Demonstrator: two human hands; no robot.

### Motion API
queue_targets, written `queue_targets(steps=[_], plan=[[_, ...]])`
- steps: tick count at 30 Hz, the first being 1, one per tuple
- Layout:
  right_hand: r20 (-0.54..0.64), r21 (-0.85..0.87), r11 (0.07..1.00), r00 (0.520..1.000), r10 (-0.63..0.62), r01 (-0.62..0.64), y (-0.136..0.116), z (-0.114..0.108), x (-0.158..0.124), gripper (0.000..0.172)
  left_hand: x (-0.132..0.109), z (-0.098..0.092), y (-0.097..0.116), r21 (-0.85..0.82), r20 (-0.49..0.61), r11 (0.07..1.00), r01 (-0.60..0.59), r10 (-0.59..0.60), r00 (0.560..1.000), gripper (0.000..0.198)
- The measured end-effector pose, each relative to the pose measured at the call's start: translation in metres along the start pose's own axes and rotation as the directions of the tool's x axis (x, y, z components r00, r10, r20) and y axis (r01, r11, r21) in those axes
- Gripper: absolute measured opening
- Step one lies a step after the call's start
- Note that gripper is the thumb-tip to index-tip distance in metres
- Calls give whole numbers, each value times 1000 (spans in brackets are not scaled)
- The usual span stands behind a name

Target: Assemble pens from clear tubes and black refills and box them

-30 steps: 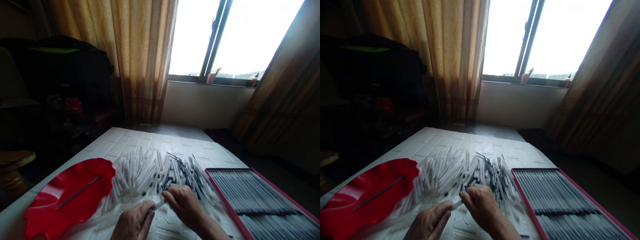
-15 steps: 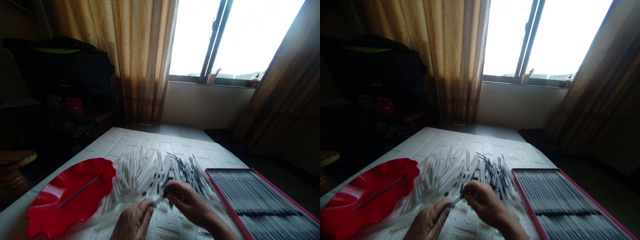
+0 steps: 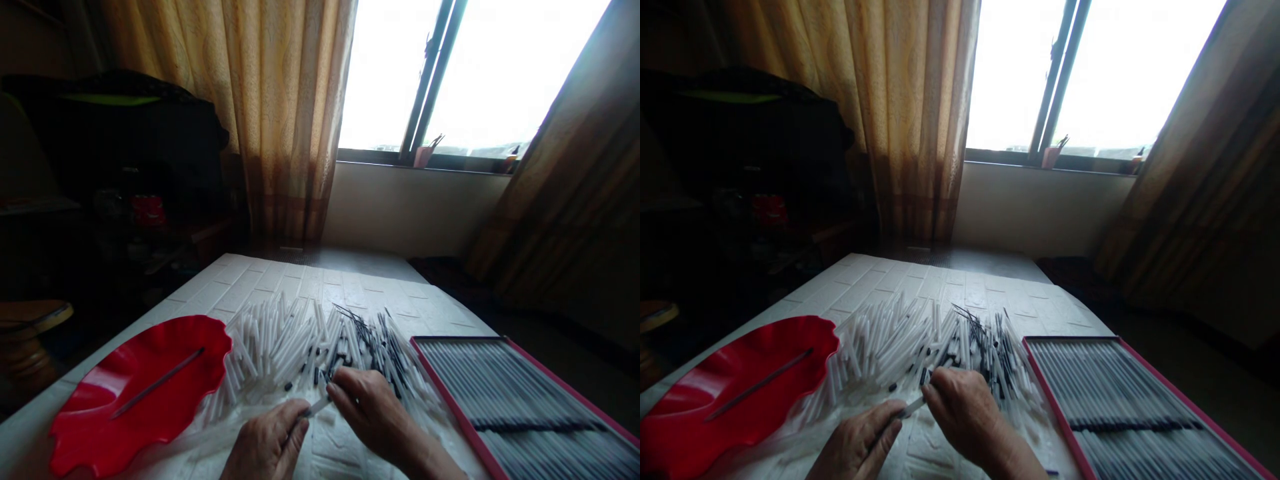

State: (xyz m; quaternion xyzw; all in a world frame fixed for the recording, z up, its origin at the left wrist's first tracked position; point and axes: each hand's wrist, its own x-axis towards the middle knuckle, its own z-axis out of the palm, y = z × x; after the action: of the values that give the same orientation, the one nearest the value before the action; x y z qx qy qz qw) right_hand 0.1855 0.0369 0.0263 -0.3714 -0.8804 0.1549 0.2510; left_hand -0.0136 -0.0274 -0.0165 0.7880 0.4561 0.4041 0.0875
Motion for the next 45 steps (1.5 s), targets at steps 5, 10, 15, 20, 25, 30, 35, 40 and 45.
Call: queue_targets(steps=[5,10,15,20,25,30,35,40,45], plan=[[-49,3,999,998,41,-41,4,10,1,44,-1,1,-4,18,-6,999,-40,40,999,19],[84,260,958,991,103,-122,3,0,1,43,0,-1,0,-23,75,998,56,-54,996,18],[121,489,864,990,70,-121,6,-8,-1,16,1,-2,2,-51,100,992,118,-112,989,18],[87,383,919,994,66,-94,9,-5,-1,11,0,0,0,-40,97,992,123,-119,988,17],[56,185,982,998,21,-31,7,-5,-1,15,0,-1,1,-33,80,995,89,-86,993,17],[33,11,1000,999,1,-1,7,-1,-2,29,2,-1,1,-3,44,1000,23,-23,999,17],[61,32,999,997,38,-40,7,0,1,36,2,-3,2,-32,41,998,45,-44,998,17],[124,102,992,990,65,-78,5,-5,2,36,0,-4,2,-58,88,993,102,-97,991,16],[125,67,997,992,24,-32,2,-9,1,33,-1,-1,-1,-71,71,991,113,-108,992,19]])
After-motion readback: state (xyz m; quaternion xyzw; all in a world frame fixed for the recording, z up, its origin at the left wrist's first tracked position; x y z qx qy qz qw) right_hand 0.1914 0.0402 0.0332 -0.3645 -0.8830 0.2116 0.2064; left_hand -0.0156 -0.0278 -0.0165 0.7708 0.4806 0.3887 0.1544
